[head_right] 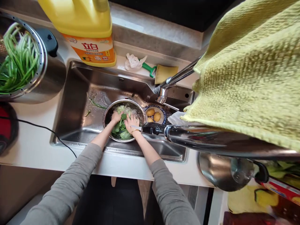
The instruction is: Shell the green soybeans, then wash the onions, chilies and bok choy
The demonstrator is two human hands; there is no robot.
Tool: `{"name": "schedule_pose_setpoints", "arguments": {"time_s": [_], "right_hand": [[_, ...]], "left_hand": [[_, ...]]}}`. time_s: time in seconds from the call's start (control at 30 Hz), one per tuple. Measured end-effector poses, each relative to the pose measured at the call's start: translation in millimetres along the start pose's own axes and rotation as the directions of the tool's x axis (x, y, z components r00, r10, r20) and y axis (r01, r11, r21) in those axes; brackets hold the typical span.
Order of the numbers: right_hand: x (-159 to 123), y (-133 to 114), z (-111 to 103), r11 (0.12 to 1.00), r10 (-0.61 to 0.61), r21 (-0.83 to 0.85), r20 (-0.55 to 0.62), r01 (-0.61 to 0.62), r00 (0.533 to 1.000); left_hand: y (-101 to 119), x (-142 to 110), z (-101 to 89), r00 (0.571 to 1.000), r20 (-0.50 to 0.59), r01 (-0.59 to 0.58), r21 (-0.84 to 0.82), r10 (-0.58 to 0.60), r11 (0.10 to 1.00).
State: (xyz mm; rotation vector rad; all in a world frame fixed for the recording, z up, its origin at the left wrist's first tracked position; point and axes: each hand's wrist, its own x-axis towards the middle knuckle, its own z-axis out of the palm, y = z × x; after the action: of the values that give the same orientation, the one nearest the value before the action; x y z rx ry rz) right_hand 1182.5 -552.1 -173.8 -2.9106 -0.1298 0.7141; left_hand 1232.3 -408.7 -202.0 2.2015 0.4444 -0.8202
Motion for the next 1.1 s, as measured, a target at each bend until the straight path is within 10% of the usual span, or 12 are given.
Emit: {"name": "schedule_pose_setpoints", "arguments": {"time_s": [0.07, 0.17, 0.33, 0.73, 0.9, 1.1], "right_hand": [[0, 1, 0, 0.993, -0.100, -0.058, -0.005, 0.099, 0.995], [3, -6, 2, 0.995, 0.091, -0.043, -0.038, -0.093, 0.995], [6, -14, 5, 1.000, -0.004, -0.014, -0.039, 0.004, 0.999], [-1, -11, 12, 0.997, 0.063, 0.034, 0.044, -0.065, 0.997], [-1, -8, 17, 0.942, 0.245, 0.209, 0.113, -0.264, 0.963], [25, 18, 12, 0.813, 0.182, 0.545, 0.096, -0.205, 0.979]], "left_hand": [[5, -5, 1.5, 0.994, -0.092, -0.044, 0.116, 0.055, 0.992], [3, -13, 6.8, 0.969, -0.170, -0.144, 0.193, 0.178, 0.971], [-16, -12, 11.5, 1.000, -0.002, -0.018, 0.019, 0.018, 1.000], [-14, -10, 15.2, 0.990, -0.092, 0.088, -0.172, -0.105, 0.981], [-22, -21, 0.9, 0.989, 0.148, 0.059, -0.443, 0.008, 0.895], [-25, -17, -21.8, 0.930, 0.366, 0.230, -0.528, -0.025, 0.817]]}}
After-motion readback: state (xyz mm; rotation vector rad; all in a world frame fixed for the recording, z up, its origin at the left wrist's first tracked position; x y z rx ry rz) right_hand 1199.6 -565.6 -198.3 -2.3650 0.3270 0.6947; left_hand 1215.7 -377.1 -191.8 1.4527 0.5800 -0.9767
